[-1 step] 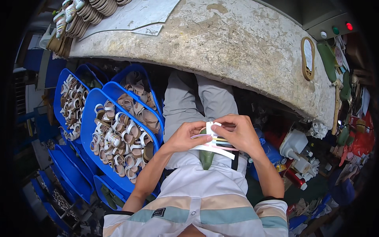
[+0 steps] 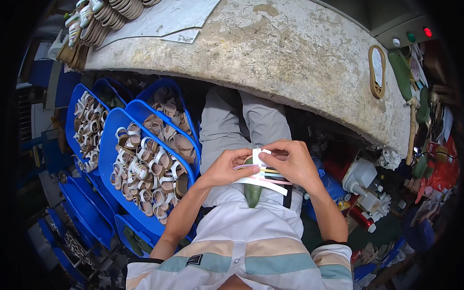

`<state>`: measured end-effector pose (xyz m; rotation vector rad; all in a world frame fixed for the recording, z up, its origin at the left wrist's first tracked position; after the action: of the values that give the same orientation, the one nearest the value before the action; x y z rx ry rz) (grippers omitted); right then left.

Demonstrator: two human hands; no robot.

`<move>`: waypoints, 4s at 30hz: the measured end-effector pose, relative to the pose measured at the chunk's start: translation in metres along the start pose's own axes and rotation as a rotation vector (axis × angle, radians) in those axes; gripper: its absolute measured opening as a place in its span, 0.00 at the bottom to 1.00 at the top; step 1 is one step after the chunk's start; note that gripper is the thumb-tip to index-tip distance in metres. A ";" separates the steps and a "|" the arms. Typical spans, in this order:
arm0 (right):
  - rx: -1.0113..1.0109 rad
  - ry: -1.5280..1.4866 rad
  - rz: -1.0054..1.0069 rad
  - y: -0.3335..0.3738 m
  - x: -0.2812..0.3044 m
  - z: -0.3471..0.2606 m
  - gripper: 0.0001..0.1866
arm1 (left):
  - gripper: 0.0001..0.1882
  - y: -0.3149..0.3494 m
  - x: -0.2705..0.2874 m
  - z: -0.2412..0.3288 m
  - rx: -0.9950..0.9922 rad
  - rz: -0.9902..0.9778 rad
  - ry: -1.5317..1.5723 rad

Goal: The person places shoe components into a heating chamber, opens a bottle, and wraps shoe straps around a shoe mold by hand.

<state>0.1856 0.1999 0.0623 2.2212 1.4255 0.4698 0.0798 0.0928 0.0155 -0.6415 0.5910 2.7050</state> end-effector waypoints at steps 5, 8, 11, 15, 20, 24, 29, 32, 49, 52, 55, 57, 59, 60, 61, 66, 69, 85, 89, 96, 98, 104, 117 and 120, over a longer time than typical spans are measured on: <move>-0.100 -0.055 -0.037 -0.007 0.004 0.017 0.13 | 0.22 0.001 -0.004 0.003 -0.007 0.018 -0.026; -0.131 -0.106 -0.081 -0.011 0.004 0.021 0.13 | 0.22 0.001 -0.005 0.004 -0.015 0.028 -0.028; -0.166 -0.169 -0.105 -0.011 0.004 0.023 0.11 | 0.22 0.001 -0.006 0.001 -0.011 0.035 -0.025; -0.152 -0.205 -0.123 -0.013 0.004 0.027 0.11 | 0.22 0.002 -0.008 -0.003 -0.019 0.060 -0.011; -0.183 -0.194 -0.141 -0.012 0.003 0.033 0.10 | 0.22 0.004 -0.011 -0.002 0.003 0.076 -0.039; -0.194 -0.187 -0.140 -0.011 0.002 0.039 0.10 | 0.22 0.004 -0.012 0.001 -0.010 0.093 -0.065; -0.247 -0.253 -0.121 -0.006 0.001 0.048 0.10 | 0.21 0.004 -0.013 -0.003 -0.049 0.109 -0.125; -0.260 -0.299 -0.124 -0.004 -0.001 0.054 0.11 | 0.22 0.005 -0.016 -0.003 -0.080 0.126 -0.096; -0.003 -0.243 -0.018 0.016 -0.012 0.045 0.09 | 0.21 0.012 -0.020 -0.001 -0.106 0.144 -0.084; 0.015 -0.078 -0.006 0.021 -0.010 0.040 0.11 | 0.21 0.015 -0.020 -0.001 -0.095 0.152 -0.103; -0.079 -0.445 -0.101 0.017 -0.020 0.060 0.10 | 0.20 0.016 -0.020 0.001 -0.129 0.150 -0.129; 0.000 -0.434 -0.042 0.016 -0.017 0.051 0.10 | 0.20 0.014 -0.018 0.000 -0.073 0.159 -0.108; 0.013 -0.326 -0.069 0.016 -0.013 0.041 0.09 | 0.20 0.015 -0.019 -0.002 -0.063 0.152 -0.093; 0.028 -0.217 -0.098 0.016 -0.012 0.033 0.08 | 0.20 0.015 -0.019 -0.003 -0.054 0.147 -0.080; 0.027 -0.217 -0.099 0.016 -0.006 0.031 0.08 | 0.20 0.015 -0.020 -0.003 -0.053 0.148 -0.079; 0.220 0.113 -0.276 0.026 -0.012 -0.004 0.27 | 0.20 0.014 -0.015 -0.005 -0.041 0.150 -0.048; 0.198 0.203 -0.193 0.029 -0.024 -0.008 0.36 | 0.21 0.013 -0.011 -0.008 -0.031 0.151 0.007; -0.022 -0.108 -0.072 0.020 -0.028 0.049 0.33 | 0.14 0.069 -0.001 -0.087 -0.037 0.205 0.277; -0.044 -0.153 -0.052 0.019 -0.027 0.046 0.32 | 0.10 0.058 0.008 -0.092 0.013 0.313 0.368; -0.025 -0.110 -0.041 0.019 -0.027 0.046 0.33 | 0.11 0.047 0.007 -0.098 0.083 0.268 0.461; -0.026 -0.087 -0.042 0.018 -0.028 0.045 0.33 | 0.11 0.045 0.008 -0.102 0.080 0.250 0.456; -0.031 -0.087 -0.035 0.020 -0.030 0.045 0.33 | 0.09 0.040 0.005 -0.106 0.059 0.205 0.418; -0.017 -0.127 -0.039 0.020 -0.030 0.041 0.32 | 0.08 0.038 0.009 -0.098 0.045 0.305 0.428; -0.008 -0.135 -0.037 0.020 -0.030 0.042 0.32 | 0.12 0.040 0.004 -0.102 0.158 0.214 0.321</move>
<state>0.2104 0.1567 0.0369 2.1719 1.3888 0.3062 0.0979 0.0129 -0.0568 -1.0315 0.9936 2.7269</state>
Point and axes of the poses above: each hand's wrist, its own y-axis away from the middle knuckle, its own x-axis out of the back of the hand, z = x × y, the point moved 8 cm from there along -y, towards the middle knuckle, and after that the axes turned 13 degrees about -z, right-handed, at the moved point
